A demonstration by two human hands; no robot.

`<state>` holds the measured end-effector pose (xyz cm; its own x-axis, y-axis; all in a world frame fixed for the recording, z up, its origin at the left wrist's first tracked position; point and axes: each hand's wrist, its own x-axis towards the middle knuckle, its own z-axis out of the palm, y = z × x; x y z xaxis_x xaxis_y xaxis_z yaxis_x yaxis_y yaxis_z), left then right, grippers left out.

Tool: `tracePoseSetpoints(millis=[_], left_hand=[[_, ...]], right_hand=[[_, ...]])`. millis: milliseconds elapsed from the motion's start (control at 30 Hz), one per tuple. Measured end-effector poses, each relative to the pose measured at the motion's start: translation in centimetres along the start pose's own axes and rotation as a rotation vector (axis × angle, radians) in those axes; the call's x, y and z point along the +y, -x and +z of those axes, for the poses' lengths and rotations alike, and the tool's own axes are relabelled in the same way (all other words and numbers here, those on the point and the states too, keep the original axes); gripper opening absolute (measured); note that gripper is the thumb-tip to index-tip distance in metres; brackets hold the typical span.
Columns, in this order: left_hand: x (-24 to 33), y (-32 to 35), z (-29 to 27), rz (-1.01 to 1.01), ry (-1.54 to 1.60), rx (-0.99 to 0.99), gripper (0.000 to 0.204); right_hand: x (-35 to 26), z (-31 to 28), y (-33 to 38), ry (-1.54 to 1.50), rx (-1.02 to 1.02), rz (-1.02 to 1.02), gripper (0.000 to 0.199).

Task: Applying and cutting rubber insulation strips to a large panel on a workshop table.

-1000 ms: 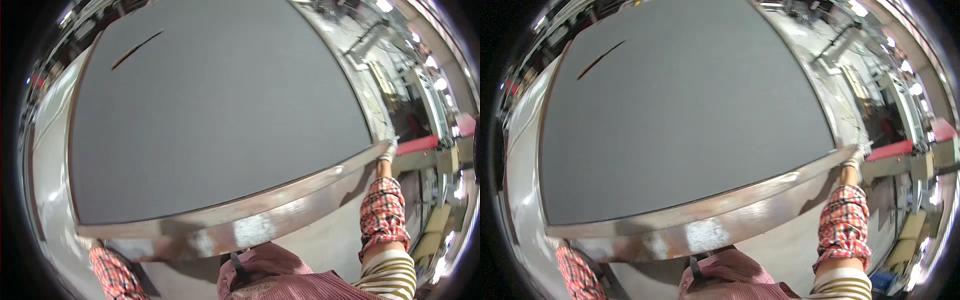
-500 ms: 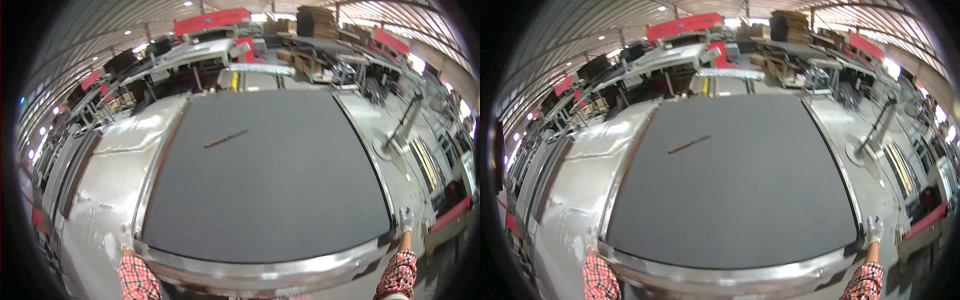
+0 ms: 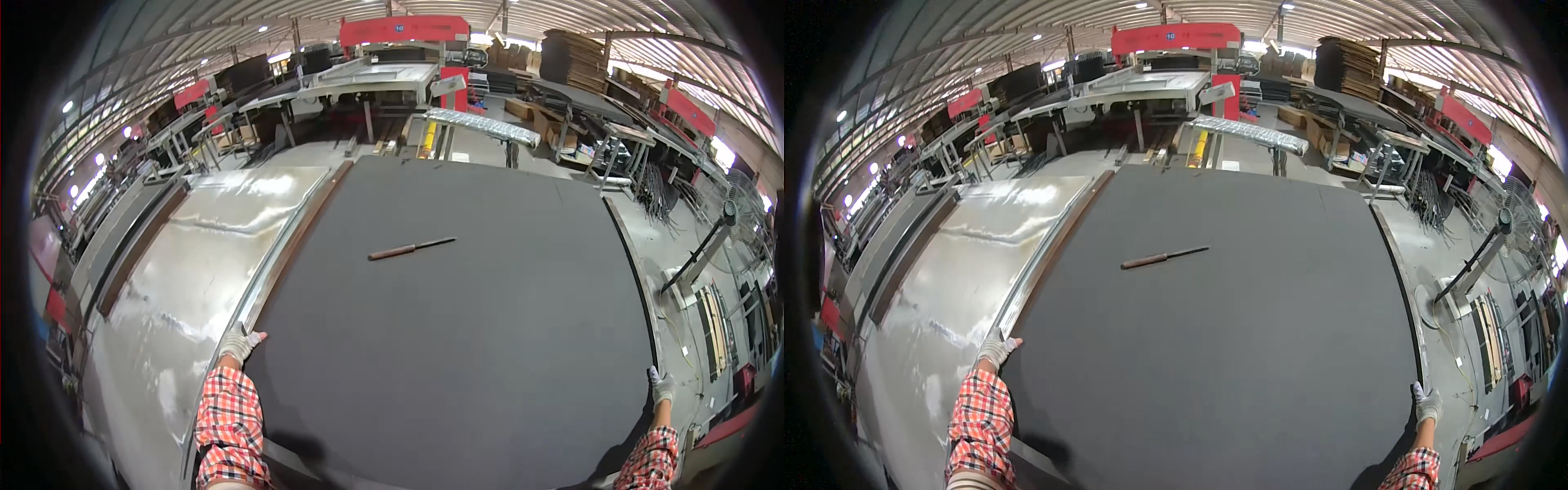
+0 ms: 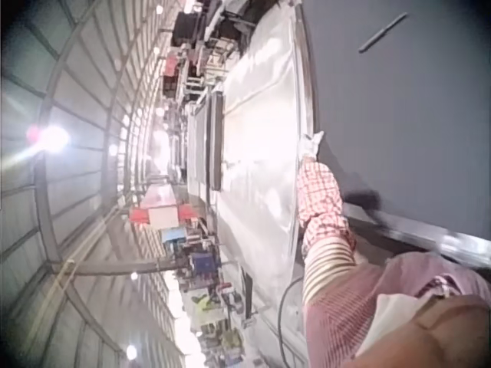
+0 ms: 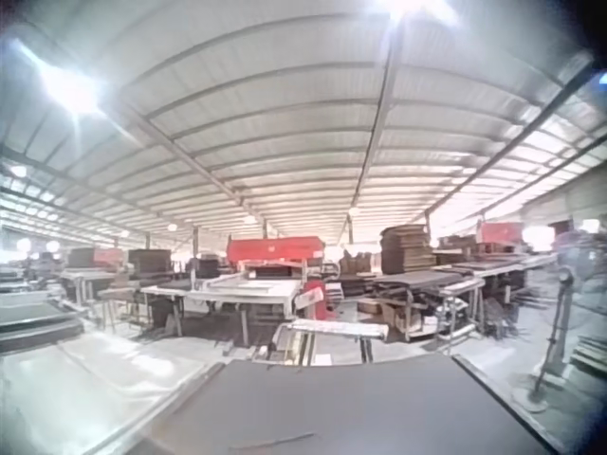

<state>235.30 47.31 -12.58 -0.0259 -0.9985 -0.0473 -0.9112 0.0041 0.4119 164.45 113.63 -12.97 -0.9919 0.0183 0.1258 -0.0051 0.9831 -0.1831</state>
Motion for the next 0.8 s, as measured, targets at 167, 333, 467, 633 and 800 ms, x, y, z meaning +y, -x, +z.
tracePoseSetpoints(millis=[167,333,467,633,800], left_hand=[[-0.2,0.1,0.2,0.023,-0.006,0.003,0.081],[0.3,1.2,-0.6,0.052,-0.05,0.017,0.085],[2.4,0.7,-0.2,-0.019,-0.043,0.003,0.083],[2.7,0.7,0.5,0.111,0.045,0.287,0.073],[-0.9,0.9,1.9,-0.364,0.567,0.388,0.055]], right_hand=[[0.1,0.1,-0.4,0.008,0.0,-0.041,0.082],[0.9,1.2,-1.2,0.051,0.018,-0.019,0.083],[1.3,1.4,-3.0,-0.077,-0.028,-0.13,0.07],[0.3,-0.7,-5.2,-0.561,-0.332,-0.096,0.059],[-4.4,-1.8,-6.7,-0.55,-0.221,-0.128,0.059]])
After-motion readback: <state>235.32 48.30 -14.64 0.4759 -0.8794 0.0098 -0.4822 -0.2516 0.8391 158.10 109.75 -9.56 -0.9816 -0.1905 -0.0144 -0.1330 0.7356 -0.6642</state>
